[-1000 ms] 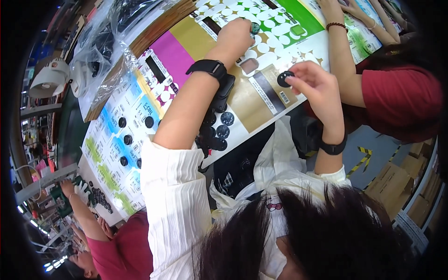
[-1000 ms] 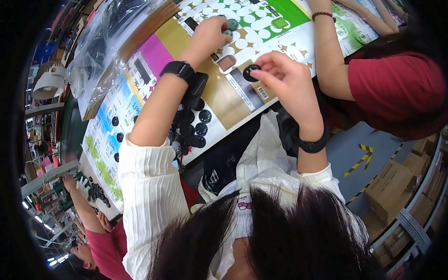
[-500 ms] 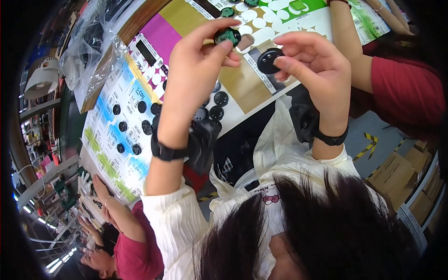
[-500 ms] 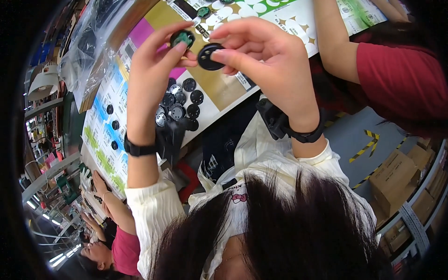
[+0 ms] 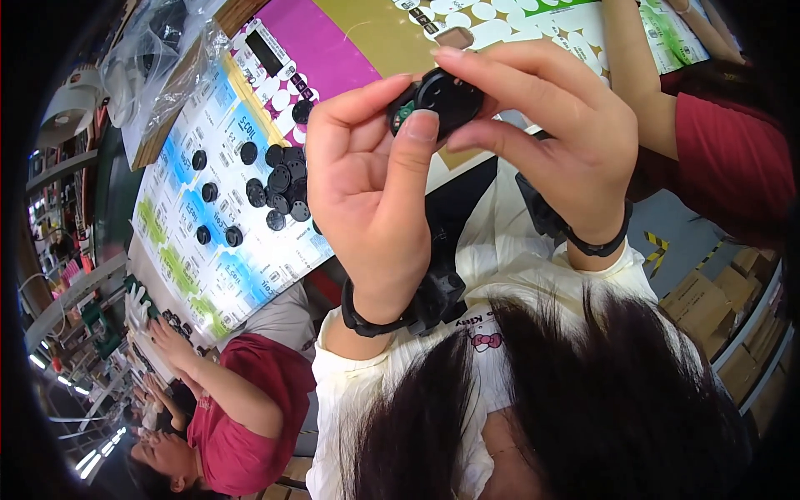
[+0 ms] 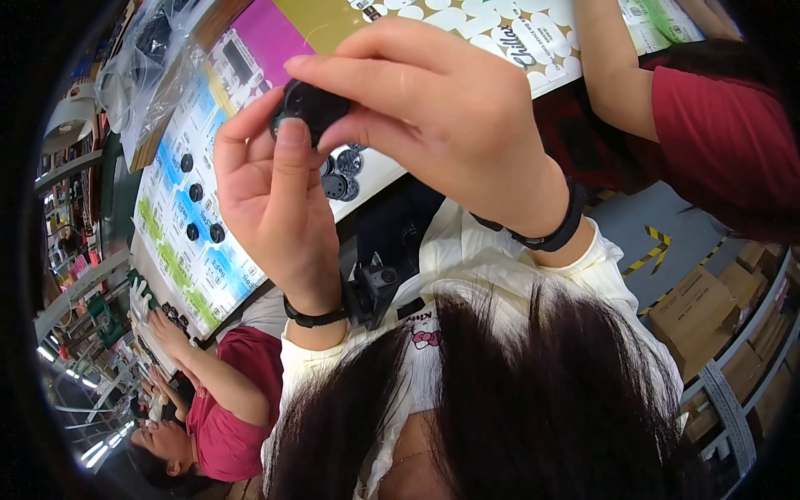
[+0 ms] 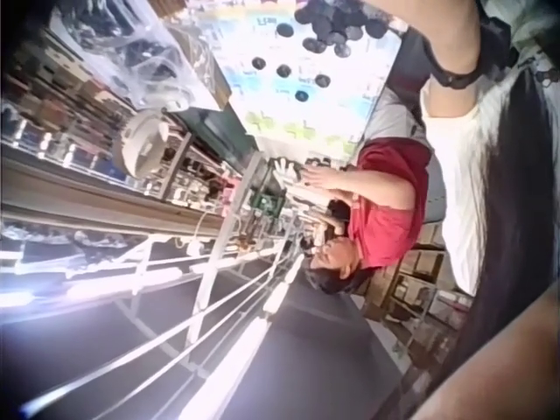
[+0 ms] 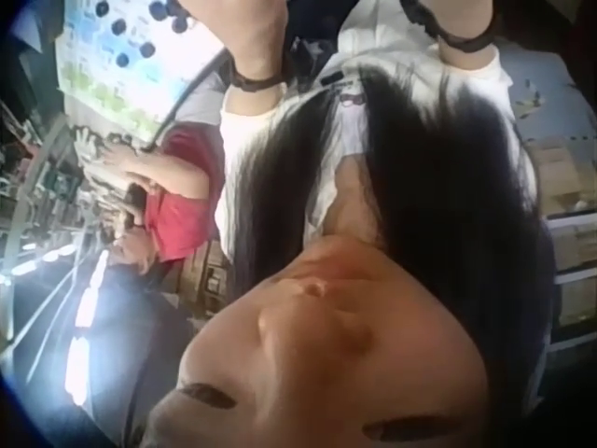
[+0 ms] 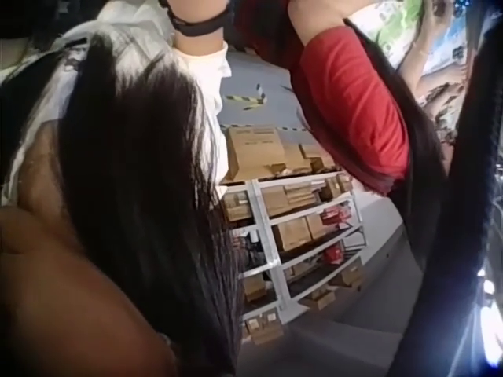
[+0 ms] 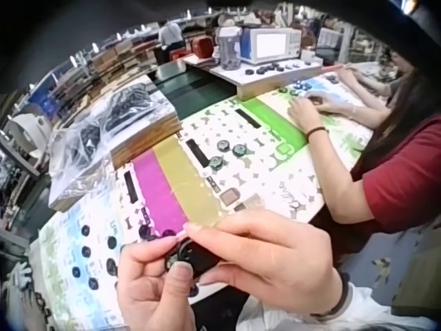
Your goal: Manually assembling small black plastic components by fitting caps onto electronic bases.
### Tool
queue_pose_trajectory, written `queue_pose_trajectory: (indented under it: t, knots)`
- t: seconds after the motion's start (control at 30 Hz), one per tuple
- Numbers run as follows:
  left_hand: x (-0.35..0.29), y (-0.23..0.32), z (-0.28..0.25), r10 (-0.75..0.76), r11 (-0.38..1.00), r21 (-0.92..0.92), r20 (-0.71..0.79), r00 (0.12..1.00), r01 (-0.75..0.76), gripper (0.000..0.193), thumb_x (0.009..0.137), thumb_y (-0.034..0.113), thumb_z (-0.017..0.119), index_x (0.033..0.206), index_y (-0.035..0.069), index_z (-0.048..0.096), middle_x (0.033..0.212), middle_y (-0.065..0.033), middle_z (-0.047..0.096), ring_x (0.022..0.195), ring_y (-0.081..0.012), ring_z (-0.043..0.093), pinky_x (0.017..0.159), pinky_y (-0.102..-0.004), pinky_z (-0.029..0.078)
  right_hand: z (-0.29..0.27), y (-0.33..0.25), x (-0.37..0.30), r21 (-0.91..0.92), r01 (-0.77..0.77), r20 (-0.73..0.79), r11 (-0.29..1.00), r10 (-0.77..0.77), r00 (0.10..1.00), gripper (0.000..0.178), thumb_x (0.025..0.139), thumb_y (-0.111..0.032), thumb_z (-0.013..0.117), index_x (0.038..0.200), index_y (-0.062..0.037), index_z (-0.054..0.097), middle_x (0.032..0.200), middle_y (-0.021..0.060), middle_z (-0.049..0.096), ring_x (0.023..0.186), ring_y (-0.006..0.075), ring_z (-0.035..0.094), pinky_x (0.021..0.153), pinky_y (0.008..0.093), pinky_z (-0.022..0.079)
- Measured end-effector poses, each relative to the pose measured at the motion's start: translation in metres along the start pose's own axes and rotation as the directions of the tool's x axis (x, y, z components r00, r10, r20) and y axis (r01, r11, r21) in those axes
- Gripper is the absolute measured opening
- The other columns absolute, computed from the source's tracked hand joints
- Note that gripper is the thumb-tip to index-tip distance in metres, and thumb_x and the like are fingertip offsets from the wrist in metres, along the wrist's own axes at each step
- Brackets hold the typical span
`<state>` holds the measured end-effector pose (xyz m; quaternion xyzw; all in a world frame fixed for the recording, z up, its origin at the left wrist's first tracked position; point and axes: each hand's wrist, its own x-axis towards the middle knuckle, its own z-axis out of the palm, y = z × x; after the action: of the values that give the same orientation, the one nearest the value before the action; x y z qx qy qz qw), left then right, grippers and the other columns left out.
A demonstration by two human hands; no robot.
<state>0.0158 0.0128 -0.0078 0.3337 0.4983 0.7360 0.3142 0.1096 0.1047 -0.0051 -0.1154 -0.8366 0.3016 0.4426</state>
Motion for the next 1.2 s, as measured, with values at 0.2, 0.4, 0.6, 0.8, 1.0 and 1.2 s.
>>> queue_pose_trajectory:
  t: [0.2,0.4,0.6,0.8,1.0,1.2]
  knots:
    - [0.001,0.009,-0.004,-0.203,0.942,-0.255,0.084,0.975,0.218,0.033,0.081,0.008,0.047,0.109,-0.007,0.037,0.1,-0.0157,0.051,0.087,-0.0223,0.054,0.077,-0.0323,0.045,-0.004,-0.001,0.002,-0.102,0.026,0.025,0.994,-0.023,0.999,0.04,0.055,-0.001,0.067,0.094,0.0015,0.058,0.082,0.0078,0.054,0.065,0.0133,0.053,0.055,0.0209,0.043]
    - [0.001,0.012,-0.024,-0.263,0.931,-0.176,0.282,0.923,0.319,0.047,0.078,0.013,0.054,0.115,-0.005,0.033,0.106,-0.0149,0.048,0.094,-0.0222,0.051,0.08,-0.0327,0.043,-0.009,-0.007,0.005,-0.046,0.029,0.029,0.999,-0.027,0.999,0.041,0.054,-0.002,0.068,0.093,0.0047,0.057,0.081,0.0092,0.051,0.072,0.0151,0.052,0.058,0.0214,0.044]
    - [-0.002,0.008,-0.027,-0.202,0.911,-0.305,0.259,0.944,0.279,0.053,0.075,0.016,0.058,0.118,0.0,0.033,0.109,-0.0139,0.046,0.099,-0.0224,0.048,0.082,-0.032,0.042,-0.006,-0.017,0.005,-0.075,0.066,0.077,0.995,-0.061,0.995,0.041,0.053,-0.002,0.068,0.093,0.004,0.057,0.083,0.009,0.051,0.073,0.0149,0.052,0.059,0.0214,0.044]
    - [-0.006,0.005,-0.026,-0.226,0.903,-0.312,0.24,0.944,0.295,0.056,0.072,0.017,0.061,0.118,0.002,0.034,0.109,-0.0133,0.047,0.099,-0.0226,0.048,0.082,-0.0305,0.042,-0.012,-0.016,0.001,-0.128,0.105,0.136,0.986,-0.087,0.987,0.042,0.053,-0.003,0.068,0.092,0.003,0.058,0.084,0.0087,0.05,0.073,0.0147,0.052,0.059,0.0215,0.044]
    - [-0.004,0.003,-0.027,-0.23,0.918,-0.265,0.252,0.94,0.295,0.056,0.072,0.02,0.061,0.116,-0.003,0.035,0.108,-0.0147,0.047,0.097,-0.0226,0.049,0.081,-0.0306,0.043,-0.011,-0.019,0.004,-0.174,0.149,0.196,0.973,-0.114,0.974,0.042,0.052,-0.003,0.069,0.092,0.002,0.058,0.086,0.0084,0.048,0.073,0.0144,0.052,0.06,0.0216,0.045]
    - [-0.007,0.007,-0.03,-0.211,0.926,-0.256,0.256,0.944,0.276,0.056,0.072,0.021,0.061,0.115,-0.005,0.036,0.11,-0.0173,0.046,0.096,-0.0233,0.05,0.081,-0.0313,0.043,-0.013,-0.025,0.004,-0.2,0.204,0.254,0.958,-0.15,0.955,0.043,0.051,-0.004,0.069,0.092,0.0011,0.059,0.088,0.0081,0.047,0.073,0.0141,0.052,0.061,0.0217,0.045]
